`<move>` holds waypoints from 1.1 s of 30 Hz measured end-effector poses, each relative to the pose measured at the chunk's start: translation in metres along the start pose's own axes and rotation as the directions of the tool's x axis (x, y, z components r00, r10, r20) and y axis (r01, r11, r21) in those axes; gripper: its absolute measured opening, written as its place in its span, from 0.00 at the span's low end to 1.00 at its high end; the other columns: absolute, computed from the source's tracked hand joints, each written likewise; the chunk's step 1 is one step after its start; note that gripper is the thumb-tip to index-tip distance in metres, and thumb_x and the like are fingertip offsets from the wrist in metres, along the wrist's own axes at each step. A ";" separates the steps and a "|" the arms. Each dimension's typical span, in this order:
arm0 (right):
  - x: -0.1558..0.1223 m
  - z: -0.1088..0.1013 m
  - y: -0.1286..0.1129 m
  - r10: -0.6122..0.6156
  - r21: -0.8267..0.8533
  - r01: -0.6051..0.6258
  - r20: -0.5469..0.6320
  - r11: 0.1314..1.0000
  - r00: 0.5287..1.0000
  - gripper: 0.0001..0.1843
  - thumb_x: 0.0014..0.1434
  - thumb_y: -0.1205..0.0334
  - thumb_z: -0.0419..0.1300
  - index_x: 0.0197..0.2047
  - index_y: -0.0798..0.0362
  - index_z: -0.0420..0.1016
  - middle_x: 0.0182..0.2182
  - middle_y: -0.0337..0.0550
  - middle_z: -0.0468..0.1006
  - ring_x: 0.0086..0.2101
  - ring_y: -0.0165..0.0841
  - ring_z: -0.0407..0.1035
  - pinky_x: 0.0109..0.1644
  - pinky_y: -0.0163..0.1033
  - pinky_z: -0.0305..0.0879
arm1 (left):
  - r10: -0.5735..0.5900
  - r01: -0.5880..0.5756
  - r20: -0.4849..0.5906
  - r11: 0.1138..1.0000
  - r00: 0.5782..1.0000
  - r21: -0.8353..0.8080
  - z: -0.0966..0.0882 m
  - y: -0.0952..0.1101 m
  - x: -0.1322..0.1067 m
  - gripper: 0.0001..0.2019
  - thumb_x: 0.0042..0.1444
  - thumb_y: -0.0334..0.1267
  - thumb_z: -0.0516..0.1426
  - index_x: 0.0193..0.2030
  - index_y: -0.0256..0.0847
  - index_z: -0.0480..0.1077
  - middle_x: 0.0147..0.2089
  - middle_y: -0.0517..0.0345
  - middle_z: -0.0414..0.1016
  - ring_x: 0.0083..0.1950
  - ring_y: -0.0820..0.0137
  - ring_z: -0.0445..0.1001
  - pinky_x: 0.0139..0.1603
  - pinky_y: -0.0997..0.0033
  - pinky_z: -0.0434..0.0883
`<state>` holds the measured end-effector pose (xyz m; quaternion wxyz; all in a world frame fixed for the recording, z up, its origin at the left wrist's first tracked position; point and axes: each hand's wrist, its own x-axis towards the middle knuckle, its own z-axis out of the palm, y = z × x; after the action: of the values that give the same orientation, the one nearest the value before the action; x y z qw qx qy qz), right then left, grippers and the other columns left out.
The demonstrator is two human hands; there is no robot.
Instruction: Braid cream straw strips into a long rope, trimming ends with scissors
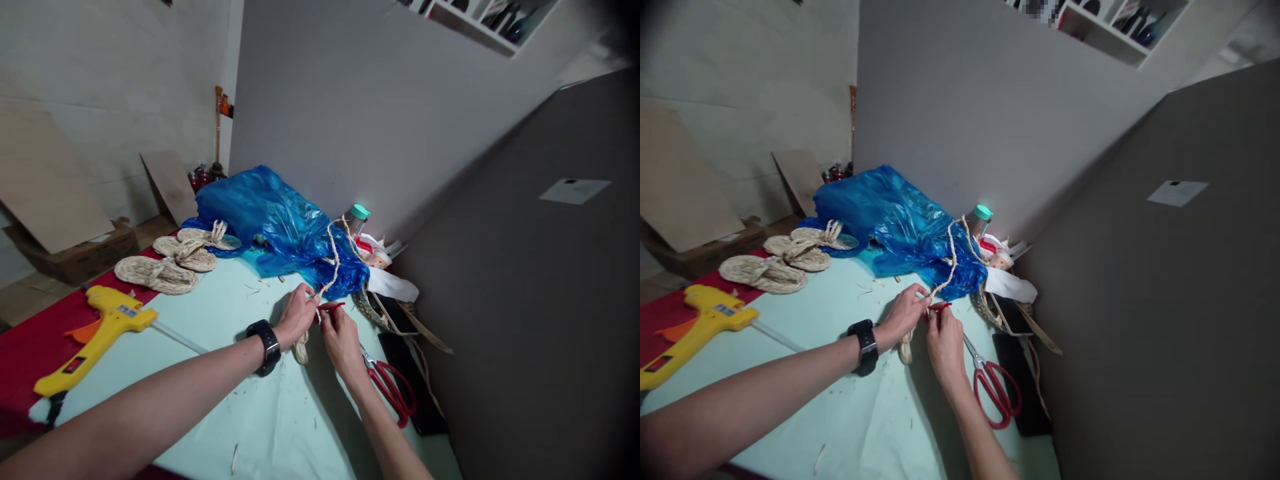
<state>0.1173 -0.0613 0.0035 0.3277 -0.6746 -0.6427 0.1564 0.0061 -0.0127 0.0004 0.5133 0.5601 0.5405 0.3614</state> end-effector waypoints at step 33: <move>0.039 -0.031 -0.011 0.186 -0.382 -0.141 0.085 0.914 0.979 0.11 0.65 0.61 0.53 0.44 0.56 0.74 0.40 0.55 0.79 0.45 0.46 0.73 0.44 0.45 0.65 | 0.007 0.006 0.069 0.982 0.998 -0.186 0.002 -0.021 0.010 0.09 0.62 0.39 0.56 0.34 0.36 0.69 0.28 0.63 0.72 0.21 0.79 0.64 0.21 0.77 0.62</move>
<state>0.1329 -0.0310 0.0417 0.1401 -0.7654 -0.6204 0.0980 0.0047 -0.0057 -0.0217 0.5820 0.5220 0.4860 0.3907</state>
